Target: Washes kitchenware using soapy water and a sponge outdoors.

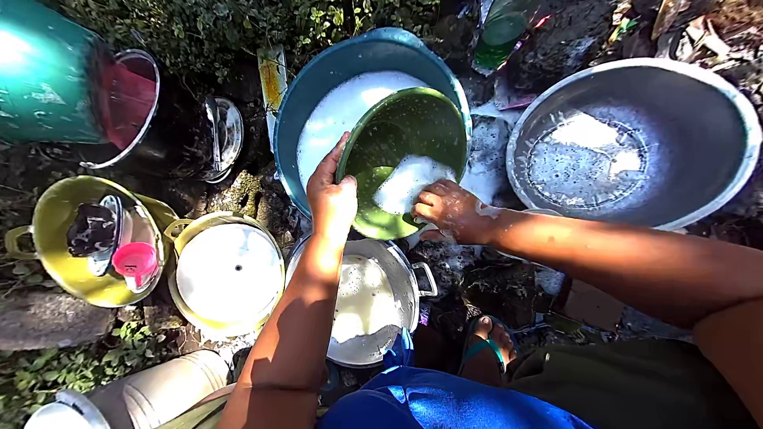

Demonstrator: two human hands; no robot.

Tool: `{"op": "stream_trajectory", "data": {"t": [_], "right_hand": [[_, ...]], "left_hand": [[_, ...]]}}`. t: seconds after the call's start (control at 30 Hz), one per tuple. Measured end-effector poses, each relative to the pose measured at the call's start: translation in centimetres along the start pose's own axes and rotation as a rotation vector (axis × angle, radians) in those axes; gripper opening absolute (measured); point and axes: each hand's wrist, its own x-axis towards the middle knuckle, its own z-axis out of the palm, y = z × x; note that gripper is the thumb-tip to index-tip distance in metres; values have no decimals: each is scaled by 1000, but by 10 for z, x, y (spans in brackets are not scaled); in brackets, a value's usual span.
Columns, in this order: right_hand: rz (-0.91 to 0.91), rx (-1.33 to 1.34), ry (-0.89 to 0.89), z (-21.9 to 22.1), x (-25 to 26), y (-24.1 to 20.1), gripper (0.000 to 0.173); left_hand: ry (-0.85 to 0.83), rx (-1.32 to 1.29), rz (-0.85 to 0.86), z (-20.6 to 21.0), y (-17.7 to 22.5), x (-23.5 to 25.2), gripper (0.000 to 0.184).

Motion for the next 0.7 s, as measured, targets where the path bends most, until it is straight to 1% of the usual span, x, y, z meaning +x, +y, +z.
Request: {"op": "stream_trajectory", "data": {"t": [0.03,0.1,0.13,0.2,0.27,0.3,0.37,0.5,0.6,0.7], "right_hand": [[22,84,-16,2,2,-10,45],[7,259,-37,2,6,-21,38],[-30,262,-20,3,4,-18,34],[-64,109,0,-1,-1,-5,25],[-34,-51,-2,-7,-4,3,23],[-3,-80,-2,-6,-4,2,25],[42,-40,7,-1,-2,-4,26],[21,166,87,12,1,-17,23],[-21,198,141,18,1,-13,15],[-44,193,158,20,-1,-9,13]], "left_hand": [[1,11,7,3,2,-1,59],[7,33,31,5,3,-2,59],[8,37,46,5,2,-2,59],[-3,42,49,1,0,-4,58],[-2,33,49,1,-1,-3,59],[-1,23,46,3,0,-2,59],[0,7,48,6,1,-2,58],[11,-12,69,9,2,-4,58],[22,1,47,9,3,-4,58],[23,7,45,8,-1,-4,58]]}}
